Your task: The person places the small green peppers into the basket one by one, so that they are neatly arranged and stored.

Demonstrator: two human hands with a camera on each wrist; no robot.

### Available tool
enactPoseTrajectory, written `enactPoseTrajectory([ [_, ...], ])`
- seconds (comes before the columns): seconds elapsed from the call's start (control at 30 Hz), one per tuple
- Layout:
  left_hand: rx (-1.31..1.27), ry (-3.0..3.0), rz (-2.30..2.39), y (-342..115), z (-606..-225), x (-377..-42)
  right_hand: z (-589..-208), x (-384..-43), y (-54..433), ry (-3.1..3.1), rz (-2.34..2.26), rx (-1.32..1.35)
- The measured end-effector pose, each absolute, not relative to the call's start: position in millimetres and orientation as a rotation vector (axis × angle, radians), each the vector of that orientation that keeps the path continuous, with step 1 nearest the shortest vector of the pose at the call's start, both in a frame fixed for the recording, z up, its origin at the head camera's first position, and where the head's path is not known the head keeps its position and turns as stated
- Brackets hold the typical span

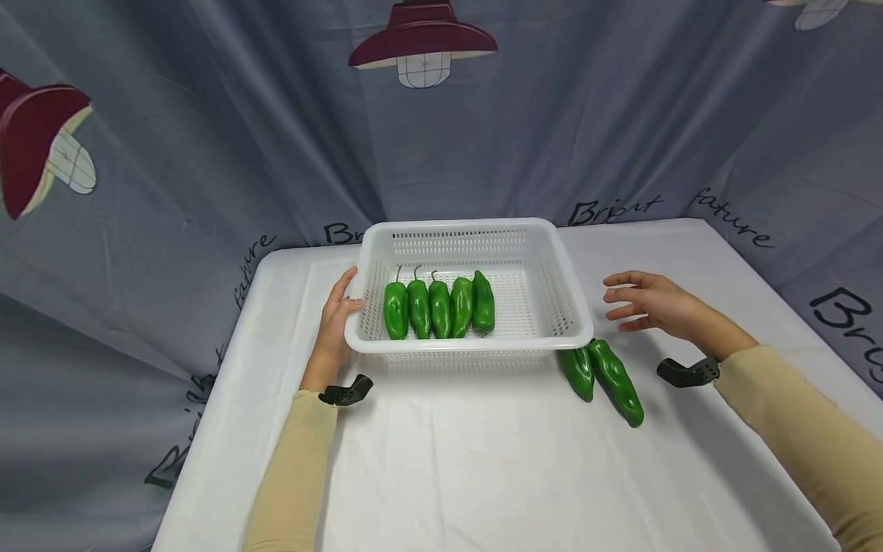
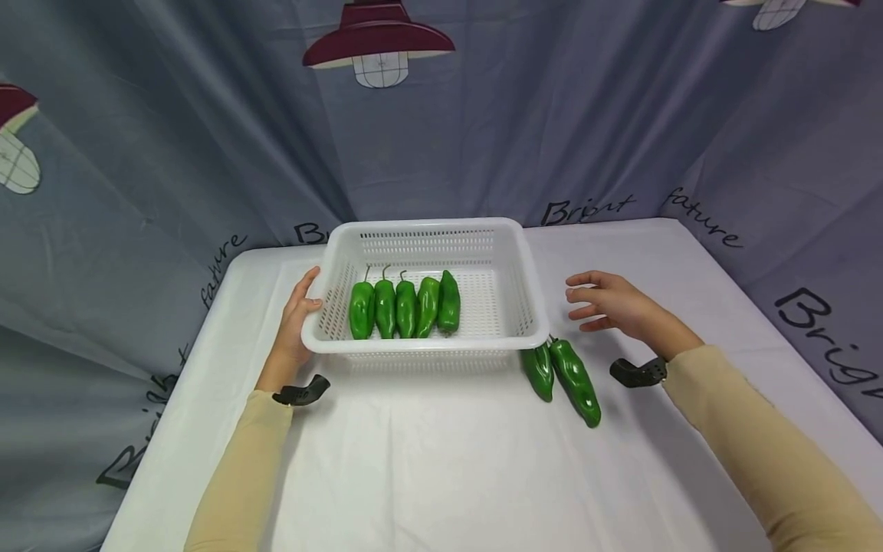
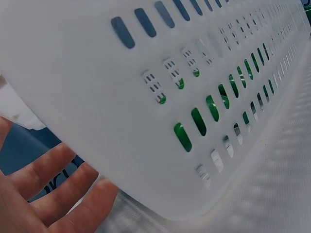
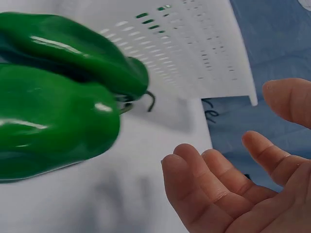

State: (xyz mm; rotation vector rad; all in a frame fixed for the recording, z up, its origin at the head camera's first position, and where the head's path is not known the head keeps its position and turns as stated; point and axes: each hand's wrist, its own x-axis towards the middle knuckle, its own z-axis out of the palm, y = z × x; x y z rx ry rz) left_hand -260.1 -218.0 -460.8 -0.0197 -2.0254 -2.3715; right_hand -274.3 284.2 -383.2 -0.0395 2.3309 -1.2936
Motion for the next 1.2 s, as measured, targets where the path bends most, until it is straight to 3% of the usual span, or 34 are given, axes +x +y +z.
enactPoseTrajectory([
  [0.9, -0.013, -2.035, -2.363, -218.5, -461.3, -258.9, -423.5, -220.4, 301.9, 2.275, -1.196, -0.101],
  [1.2, -0.019, -2.037, -2.346, -217.7, -460.9, -258.7, -433.0, -216.7, 294.5, 2.266, -1.26, -0.107],
])
